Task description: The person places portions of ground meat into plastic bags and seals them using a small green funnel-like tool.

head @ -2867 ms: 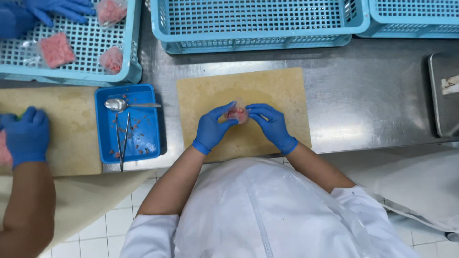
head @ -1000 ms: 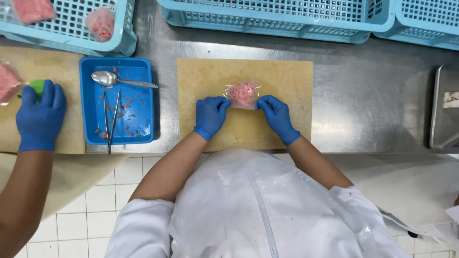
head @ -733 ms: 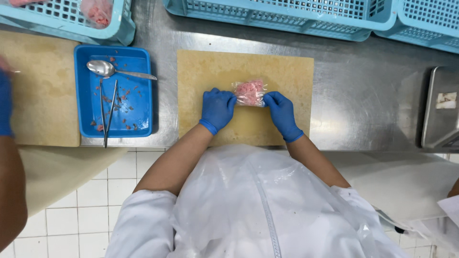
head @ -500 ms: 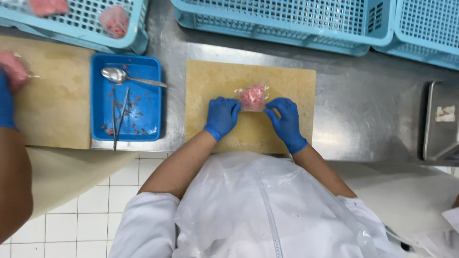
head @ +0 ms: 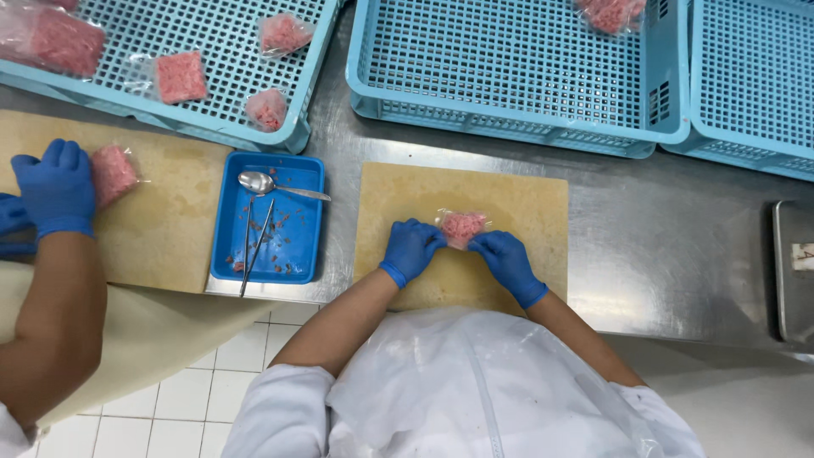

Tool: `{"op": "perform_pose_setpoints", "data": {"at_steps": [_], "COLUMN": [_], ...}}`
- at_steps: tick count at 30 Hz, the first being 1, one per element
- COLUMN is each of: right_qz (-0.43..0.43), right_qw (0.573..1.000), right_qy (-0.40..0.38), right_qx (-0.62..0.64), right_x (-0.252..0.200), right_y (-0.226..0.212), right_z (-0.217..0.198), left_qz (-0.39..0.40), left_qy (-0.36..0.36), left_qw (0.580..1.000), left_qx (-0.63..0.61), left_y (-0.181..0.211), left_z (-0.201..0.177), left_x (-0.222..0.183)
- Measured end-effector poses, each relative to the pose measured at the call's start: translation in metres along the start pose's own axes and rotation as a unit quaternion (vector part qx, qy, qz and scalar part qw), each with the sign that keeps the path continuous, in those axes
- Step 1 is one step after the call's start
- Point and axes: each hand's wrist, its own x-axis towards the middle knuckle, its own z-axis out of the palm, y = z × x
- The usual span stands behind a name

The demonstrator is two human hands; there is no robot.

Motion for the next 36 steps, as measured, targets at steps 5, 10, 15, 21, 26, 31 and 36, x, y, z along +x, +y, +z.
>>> {"op": "perform_pose_setpoints", "data": {"at_steps": [5,10,15,21,26,31,36], "right_qz": [0.288,0.335,0.343,-0.096,0.049,0.064,0.05], "right_qw": [0.934,0.929,0.932,0.984,0.956,0.932,0.923], "right_qy": [-0.026,-0.051,-0.055,0.15,-0.136,-0.193,-0.202], "right_qx": [0.211,0.147,0.103,-0.012,-0.253,-0.299,-0.324], "right_x": [0.005,0.021,0.026,0.081,0.109,0.119,0.116], "right_y": [0.006,0.023,-0.035,-0.096,-0.054,-0.06,-0.042], "right_z": [0.002,-0.003,-0.037,-0.018,0.029,0.032,0.048], "left_qz": [-0.022,-0.047,-0.06,-0.057,-0.031,0.001,0.0], "left_qy": [-0.023,-0.018,0.03,0.001,-0.004,0.09,0.114], "left_qw": [0.999,0.998,0.998,0.998,0.999,0.996,0.993], "left_qx": [0.0,-0.049,-0.004,-0.017,-0.022,-0.024,-0.029], "left_y": [0.002,0.002,0.013,0.022,0.03,0.014,0.011], "left_z": [0.0,-0.004,0.006,0.002,-0.025,-0.009,-0.008], "left_x": [0.008,0.025,0.014,0.01,-0.004,-0.018,-0.019]}}
